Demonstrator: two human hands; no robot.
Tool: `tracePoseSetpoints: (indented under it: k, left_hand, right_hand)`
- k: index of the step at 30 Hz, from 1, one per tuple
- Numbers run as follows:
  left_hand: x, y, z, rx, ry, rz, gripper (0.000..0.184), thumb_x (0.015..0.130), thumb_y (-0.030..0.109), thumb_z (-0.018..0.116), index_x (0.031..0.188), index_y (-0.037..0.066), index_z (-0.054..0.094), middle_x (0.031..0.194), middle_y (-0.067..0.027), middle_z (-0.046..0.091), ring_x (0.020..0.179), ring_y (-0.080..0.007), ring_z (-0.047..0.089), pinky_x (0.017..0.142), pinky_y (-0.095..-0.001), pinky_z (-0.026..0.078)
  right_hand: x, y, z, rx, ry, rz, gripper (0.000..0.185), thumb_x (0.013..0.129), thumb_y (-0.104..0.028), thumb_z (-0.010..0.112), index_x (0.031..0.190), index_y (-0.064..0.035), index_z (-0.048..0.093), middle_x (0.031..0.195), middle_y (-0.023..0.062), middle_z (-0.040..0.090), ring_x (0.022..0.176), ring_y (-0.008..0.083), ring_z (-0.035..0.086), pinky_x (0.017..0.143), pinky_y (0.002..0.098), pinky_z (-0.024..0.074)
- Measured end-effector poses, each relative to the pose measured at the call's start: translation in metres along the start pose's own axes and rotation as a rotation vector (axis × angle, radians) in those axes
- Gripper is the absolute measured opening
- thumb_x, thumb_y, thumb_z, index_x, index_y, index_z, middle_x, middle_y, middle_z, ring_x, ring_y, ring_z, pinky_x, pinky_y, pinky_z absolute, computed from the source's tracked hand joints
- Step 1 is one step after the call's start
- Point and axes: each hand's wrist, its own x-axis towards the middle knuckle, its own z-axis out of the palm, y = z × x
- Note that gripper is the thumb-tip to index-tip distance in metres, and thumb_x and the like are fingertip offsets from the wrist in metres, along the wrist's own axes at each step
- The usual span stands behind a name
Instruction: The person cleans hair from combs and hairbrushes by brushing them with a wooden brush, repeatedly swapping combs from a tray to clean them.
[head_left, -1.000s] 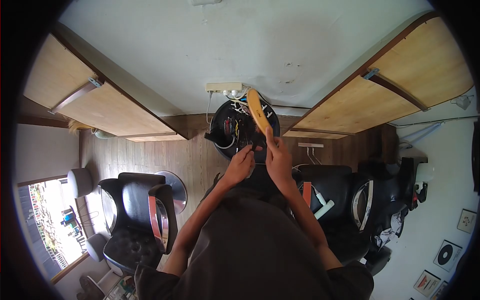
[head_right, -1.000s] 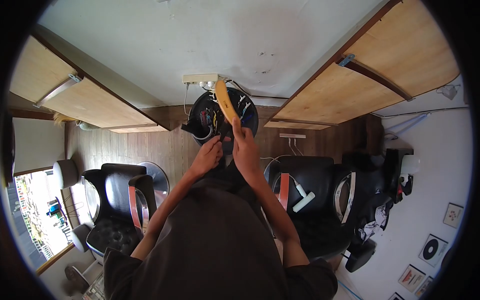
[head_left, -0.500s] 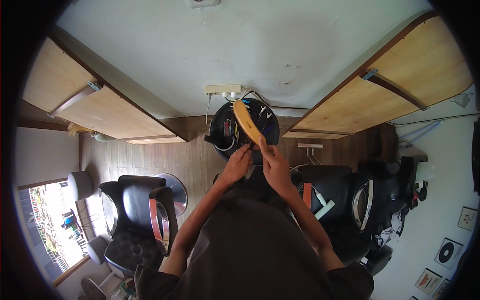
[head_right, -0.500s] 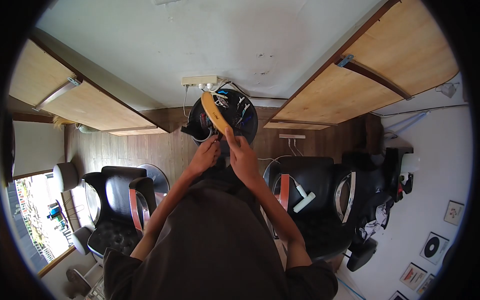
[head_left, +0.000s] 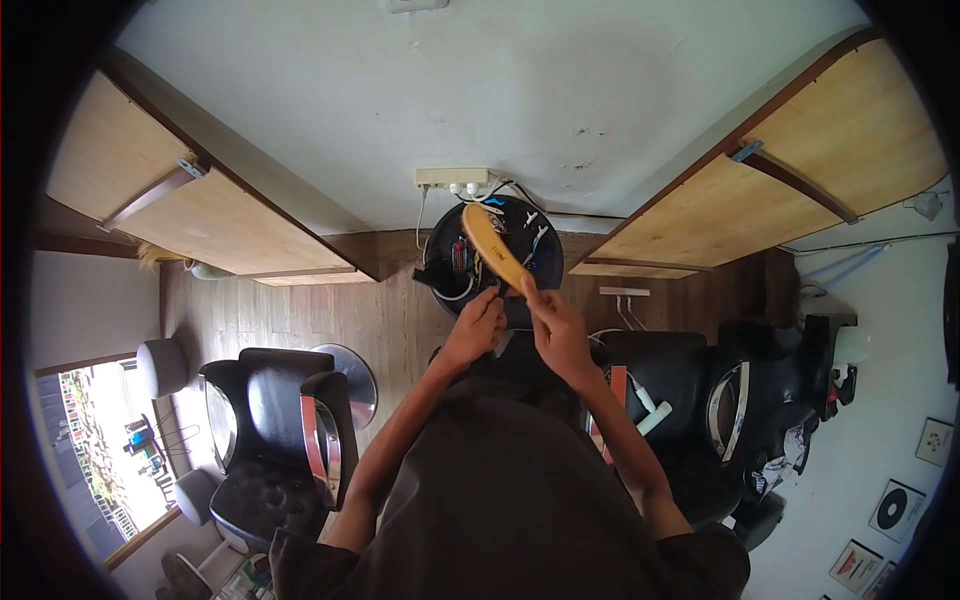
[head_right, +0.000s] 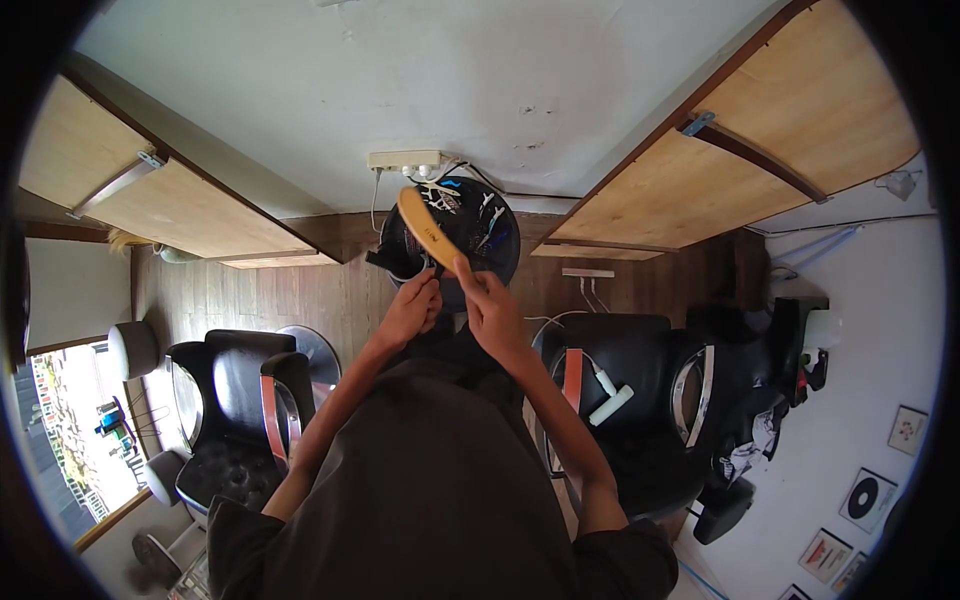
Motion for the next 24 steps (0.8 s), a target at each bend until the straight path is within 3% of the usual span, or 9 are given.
tracePoseSetpoints:
  k: [3,5,15,17,24]
  left_hand:
    - [0.0,0.0,0.001,0.041,-0.019,-0.021,0.026,0.113,0.021,0.042,0.132,0.009,0.057,0.075,0.0058,0.041,0.055,-0.0029,0.033,0.044,-0.0215,0.028]
    - [-0.003,0.001,0.002,0.06,-0.029,0.043,0.03,0.113,0.018,0.041,0.133,0.007,0.061,0.069,0.0066,0.042,0.052,-0.0026,0.034,0.045,-0.0219,0.029]
    - [-0.004,0.013,-0.01,0.022,0.002,0.002,0.029,0.113,0.019,0.042,0.131,0.008,0.062,0.069,0.0071,0.041,0.052,-0.002,0.033,0.045,-0.0213,0.028]
    - [-0.006,0.008,-0.013,0.059,-0.008,0.012,0.032,0.114,0.021,0.042,0.136,0.008,0.061,0.071,0.0072,0.04,0.051,-0.0018,0.03,0.043,-0.0208,0.023]
    - [-0.01,0.001,-0.01,0.064,-0.014,0.016,0.033,0.114,0.02,0.04,0.136,0.007,0.061,0.071,0.0071,0.04,0.051,-0.0018,0.03,0.042,-0.021,0.024]
  right_hand:
    - [-0.003,-0.006,0.001,-0.035,-0.004,0.009,0.067,0.095,0.008,0.063,0.155,-0.019,0.054,0.099,0.0153,0.065,0.079,0.0316,0.067,0.07,0.0381,0.0543]
    - [0.001,0.002,0.002,-0.072,-0.015,0.052,0.068,0.094,0.008,0.063,0.156,-0.0184,0.054,0.099,0.0155,0.065,0.079,0.0313,0.067,0.071,0.0385,0.0541]
    - [0.012,0.0,0.022,0.017,0.076,0.032,0.067,0.095,0.009,0.063,0.156,-0.0163,0.053,0.099,0.0161,0.065,0.081,0.0299,0.066,0.07,0.0375,0.0532]
    - [0.014,0.005,0.026,-0.007,0.104,0.058,0.072,0.094,0.006,0.064,0.159,-0.0212,0.049,0.103,0.0157,0.065,0.084,0.033,0.07,0.072,0.0401,0.0565]
    - [0.018,0.017,0.02,-0.088,0.088,0.106,0.069,0.096,0.005,0.063,0.158,-0.021,0.05,0.101,0.0154,0.064,0.082,0.0316,0.069,0.071,0.0401,0.056]
